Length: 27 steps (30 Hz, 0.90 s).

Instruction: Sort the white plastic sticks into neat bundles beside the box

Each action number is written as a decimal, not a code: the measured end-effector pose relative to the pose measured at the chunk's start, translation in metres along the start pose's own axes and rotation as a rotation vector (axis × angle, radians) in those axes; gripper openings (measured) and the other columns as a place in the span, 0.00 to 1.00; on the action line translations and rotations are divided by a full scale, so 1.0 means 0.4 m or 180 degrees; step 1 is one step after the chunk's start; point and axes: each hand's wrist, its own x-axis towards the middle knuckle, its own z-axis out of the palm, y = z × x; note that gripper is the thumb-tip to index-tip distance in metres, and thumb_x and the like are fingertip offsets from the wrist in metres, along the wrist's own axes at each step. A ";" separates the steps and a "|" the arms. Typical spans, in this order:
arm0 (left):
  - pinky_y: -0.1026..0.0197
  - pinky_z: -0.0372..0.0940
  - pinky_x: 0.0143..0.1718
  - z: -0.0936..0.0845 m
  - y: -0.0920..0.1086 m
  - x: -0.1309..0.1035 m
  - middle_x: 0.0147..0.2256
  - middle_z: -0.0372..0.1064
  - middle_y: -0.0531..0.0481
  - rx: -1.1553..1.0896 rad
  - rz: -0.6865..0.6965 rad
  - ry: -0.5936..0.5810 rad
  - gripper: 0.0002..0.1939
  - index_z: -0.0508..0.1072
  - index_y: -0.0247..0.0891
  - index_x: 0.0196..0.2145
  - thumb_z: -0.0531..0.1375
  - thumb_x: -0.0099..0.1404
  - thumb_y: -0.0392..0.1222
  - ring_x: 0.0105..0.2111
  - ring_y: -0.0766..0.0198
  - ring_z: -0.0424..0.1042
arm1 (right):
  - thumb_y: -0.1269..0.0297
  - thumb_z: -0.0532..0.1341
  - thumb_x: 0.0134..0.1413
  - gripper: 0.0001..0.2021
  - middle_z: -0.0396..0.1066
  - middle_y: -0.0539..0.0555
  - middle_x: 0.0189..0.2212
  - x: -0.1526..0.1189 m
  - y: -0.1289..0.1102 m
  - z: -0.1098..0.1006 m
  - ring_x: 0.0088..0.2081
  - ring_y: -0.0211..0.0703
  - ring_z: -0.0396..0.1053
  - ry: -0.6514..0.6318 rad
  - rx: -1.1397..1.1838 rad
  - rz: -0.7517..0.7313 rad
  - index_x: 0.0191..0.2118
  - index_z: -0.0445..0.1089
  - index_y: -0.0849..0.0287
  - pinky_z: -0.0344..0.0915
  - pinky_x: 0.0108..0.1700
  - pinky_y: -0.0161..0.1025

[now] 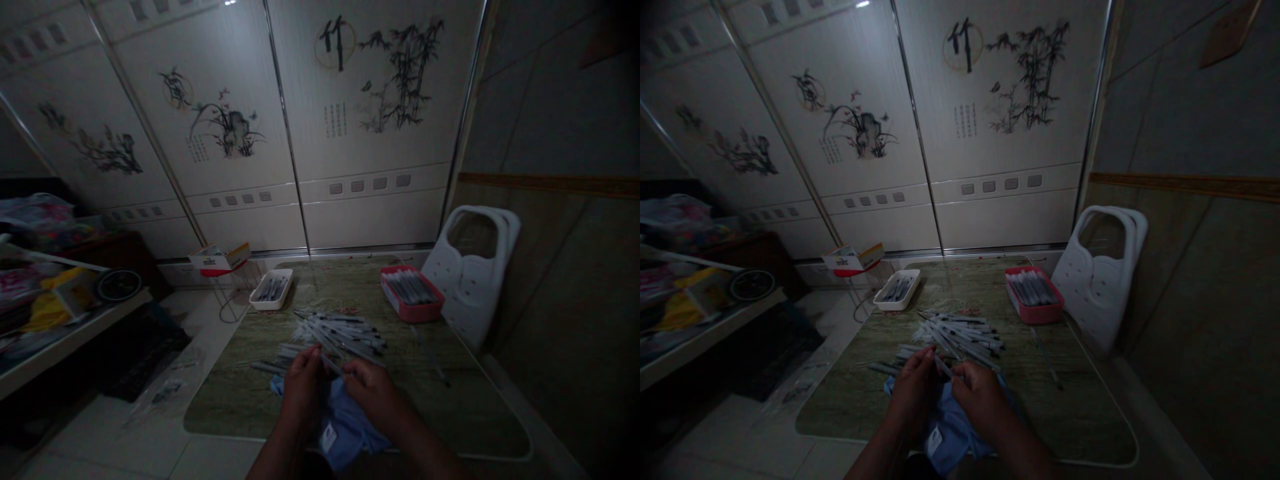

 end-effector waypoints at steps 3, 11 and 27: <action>0.64 0.63 0.29 0.008 0.009 -0.007 0.26 0.72 0.51 0.0085 -0.0076 -0.0027 0.26 0.74 0.34 0.48 0.71 0.55 0.50 0.25 0.67 0.69 | 0.65 0.57 0.57 0.11 0.74 0.50 0.29 -0.004 -0.005 0.003 0.32 0.43 0.70 0.0083 -0.0190 0.0030 0.39 0.76 0.59 0.61 0.33 0.36; 0.56 0.69 0.46 0.026 0.020 -0.031 0.43 0.77 0.40 -0.0052 -0.0004 0.0037 0.38 0.62 0.40 0.63 0.70 0.58 0.47 0.41 0.58 0.78 | 0.59 0.55 0.61 0.15 0.79 0.54 0.40 0.001 0.002 -0.094 0.40 0.46 0.75 0.0755 -0.0733 0.0164 0.48 0.74 0.57 0.67 0.41 0.38; 0.61 0.70 0.47 0.023 0.020 -0.039 0.46 0.77 0.39 0.0216 -0.0007 -0.0016 0.27 0.70 0.37 0.54 0.69 0.60 0.46 0.44 0.59 0.78 | 0.59 0.54 0.64 0.14 0.76 0.60 0.40 -0.054 0.127 -0.373 0.46 0.52 0.72 0.2022 -0.3186 0.1060 0.46 0.75 0.54 0.61 0.44 0.43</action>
